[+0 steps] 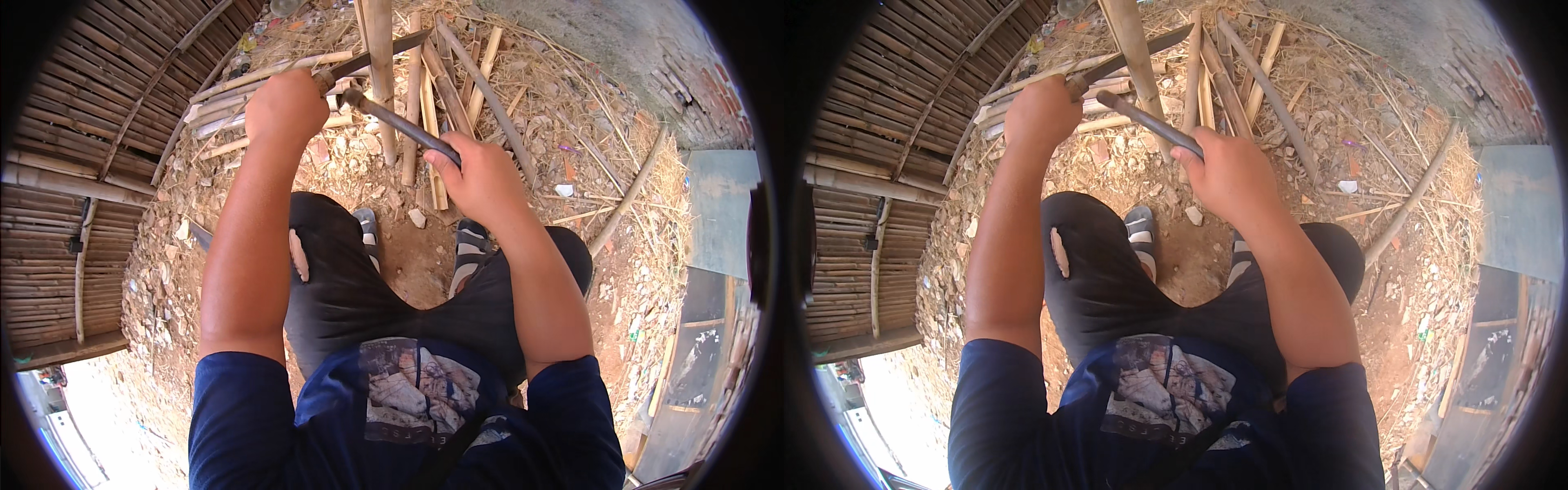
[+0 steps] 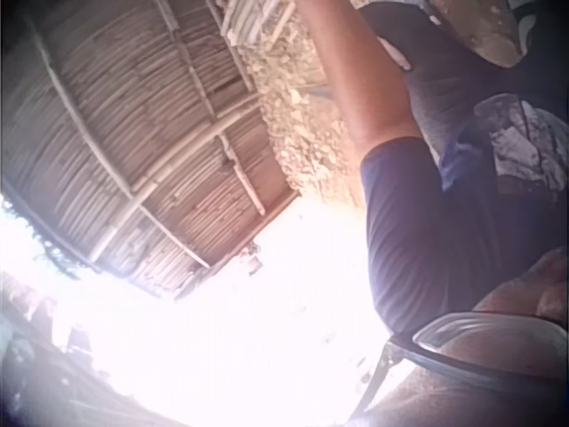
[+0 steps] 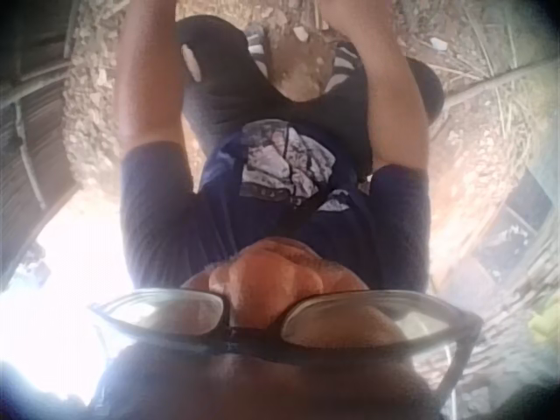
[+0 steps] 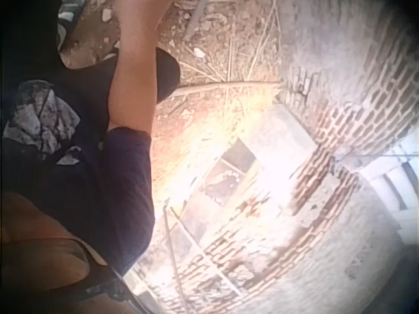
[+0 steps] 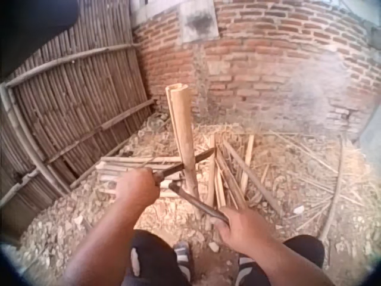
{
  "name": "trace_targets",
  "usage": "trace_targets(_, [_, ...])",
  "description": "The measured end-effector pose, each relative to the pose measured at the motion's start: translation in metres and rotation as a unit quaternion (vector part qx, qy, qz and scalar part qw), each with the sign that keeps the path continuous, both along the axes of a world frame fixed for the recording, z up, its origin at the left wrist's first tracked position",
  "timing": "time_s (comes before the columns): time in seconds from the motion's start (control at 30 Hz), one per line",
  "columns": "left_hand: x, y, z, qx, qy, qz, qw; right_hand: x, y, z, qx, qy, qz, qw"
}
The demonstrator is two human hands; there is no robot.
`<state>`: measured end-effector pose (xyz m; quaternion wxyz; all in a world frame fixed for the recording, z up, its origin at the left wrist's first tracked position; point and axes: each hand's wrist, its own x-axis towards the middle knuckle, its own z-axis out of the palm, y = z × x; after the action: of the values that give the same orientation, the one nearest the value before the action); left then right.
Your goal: The person uses a machete and a hammer to split a bamboo stalk. The person places the machete blade against the end of the bamboo and strikes the back of the blade with the hammer to drive it through the wood.
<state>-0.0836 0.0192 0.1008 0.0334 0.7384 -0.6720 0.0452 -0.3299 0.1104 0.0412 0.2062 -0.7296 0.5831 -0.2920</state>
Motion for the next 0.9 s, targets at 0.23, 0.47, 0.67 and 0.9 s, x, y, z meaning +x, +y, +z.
trace_targets(0.23, [0.007, 0.007, -0.006, -0.004, 0.014, -0.002, 1.000, -0.002, 0.017, 0.040, -0.077, -0.121, -0.012, 0.990])
trace_targets(0.47, [0.007, 0.001, -0.011, -0.006, 0.020, 0.001, 1.000, 0.015, -0.005, 0.015, -0.119, -0.103, -0.036, 0.987])
trace_targets(0.67, [0.009, 0.009, -0.015, 0.008, 0.039, 0.009, 0.999, 0.015, -0.004, 0.009, -0.073, -0.115, -0.039, 0.990])
trace_targets(0.9, [0.002, 0.004, -0.015, -0.008, 0.028, -0.027, 0.999, 0.019, -0.003, 0.011, -0.202, -0.206, -0.060, 0.956])
